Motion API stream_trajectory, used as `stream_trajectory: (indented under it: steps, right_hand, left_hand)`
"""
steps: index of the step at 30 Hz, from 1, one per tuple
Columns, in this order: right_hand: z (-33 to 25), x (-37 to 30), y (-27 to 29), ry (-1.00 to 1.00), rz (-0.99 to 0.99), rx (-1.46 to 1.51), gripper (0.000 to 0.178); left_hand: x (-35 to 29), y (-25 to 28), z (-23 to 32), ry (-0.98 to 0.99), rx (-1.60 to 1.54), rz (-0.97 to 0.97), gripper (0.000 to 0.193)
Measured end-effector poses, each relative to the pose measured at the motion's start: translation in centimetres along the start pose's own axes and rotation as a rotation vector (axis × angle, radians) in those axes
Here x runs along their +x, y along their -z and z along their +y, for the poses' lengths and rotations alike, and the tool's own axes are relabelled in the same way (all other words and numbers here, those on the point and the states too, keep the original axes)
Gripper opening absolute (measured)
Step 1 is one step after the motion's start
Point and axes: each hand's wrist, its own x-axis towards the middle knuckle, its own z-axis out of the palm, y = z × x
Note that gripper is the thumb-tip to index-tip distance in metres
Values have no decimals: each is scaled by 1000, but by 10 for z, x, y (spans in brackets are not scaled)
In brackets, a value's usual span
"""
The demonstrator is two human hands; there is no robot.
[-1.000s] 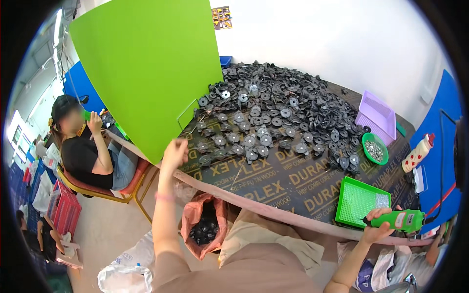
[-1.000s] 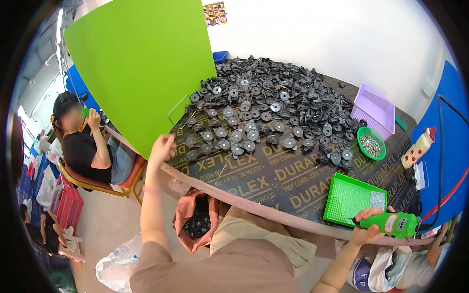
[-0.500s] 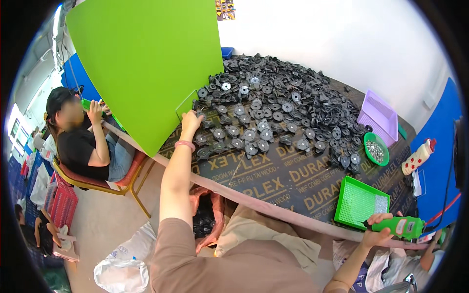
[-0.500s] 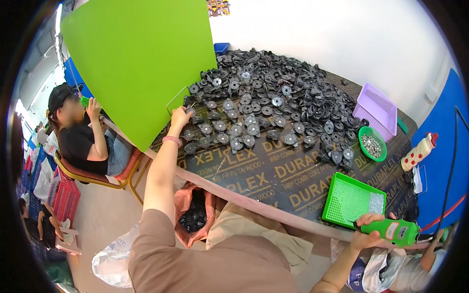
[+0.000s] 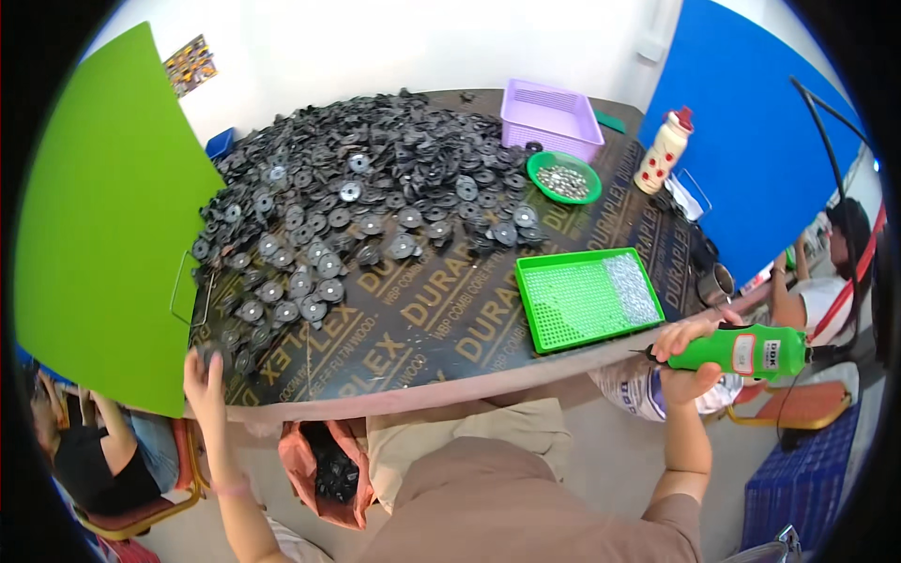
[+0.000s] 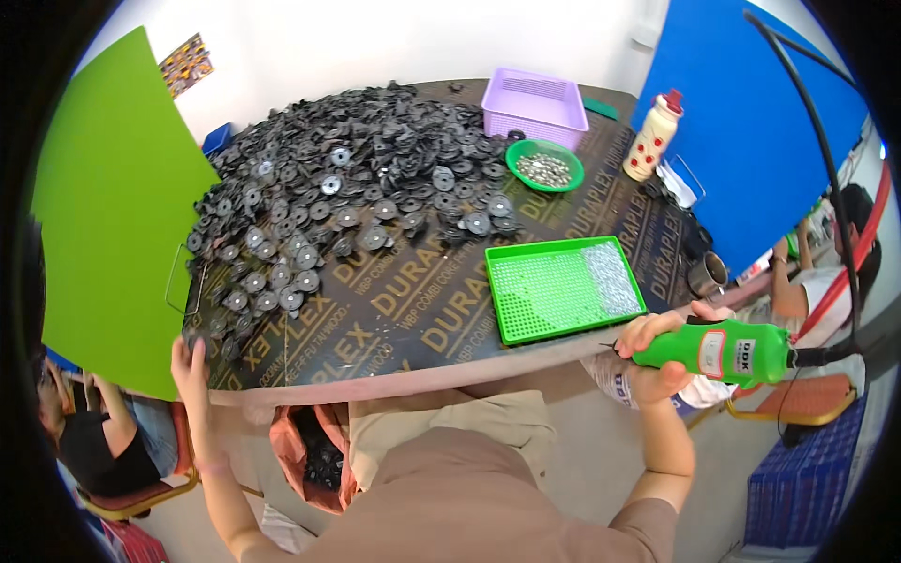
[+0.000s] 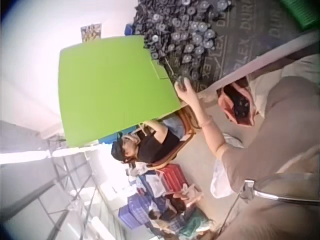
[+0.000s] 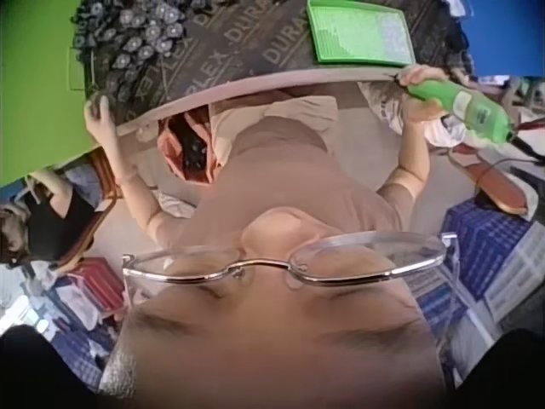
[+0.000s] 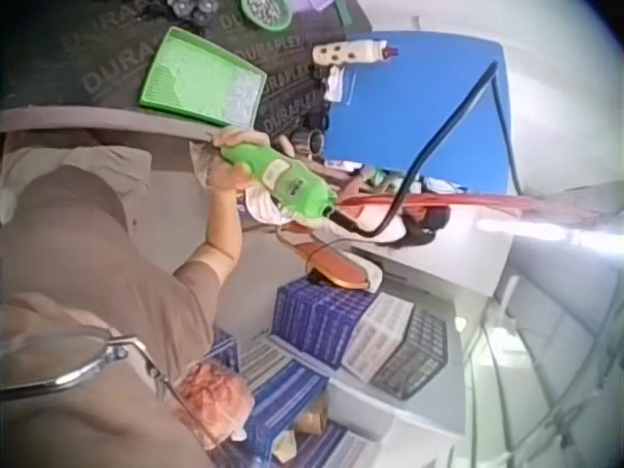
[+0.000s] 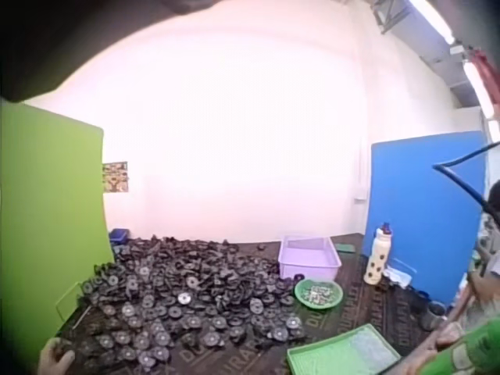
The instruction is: The person assembles plastic components by taking them from a pile, driving screws into each piece using an electric screwdriver, and placing the assembled pieces into a bag below the table.
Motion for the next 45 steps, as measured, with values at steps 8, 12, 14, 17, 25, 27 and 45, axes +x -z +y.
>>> stream_trajectory:
  steps: [8,12,14,17,25,27,45]
  right_hand:
    - [-85,-15,34,-97,-114,-193,72]
    - [-115,-31,20,-58,43,-161,77]
    - [-126,-39,12,-3,86,-159,78]
    - [-109,-45,7,101,74,27,75]
    - [0,12,-22,-14,73,457,65]
    - [33,20,-26,-44,89,428,64]
    - [101,-8,-25,-158,-19,133,66]
  left_hand:
    - [-113,24,75,179,148,-199,20]
    - [-137,16,91,121,4,-129,20]
    - [-146,-6,103,154,-143,-91,21]
    - [-141,-46,101,108,-381,-241,31]
    - [-105,-207,132,240,-498,-955,25]
    - [-99,-237,140,302,-442,-1057,25]
    - [-92,-358,110,379,-403,-1142,20]
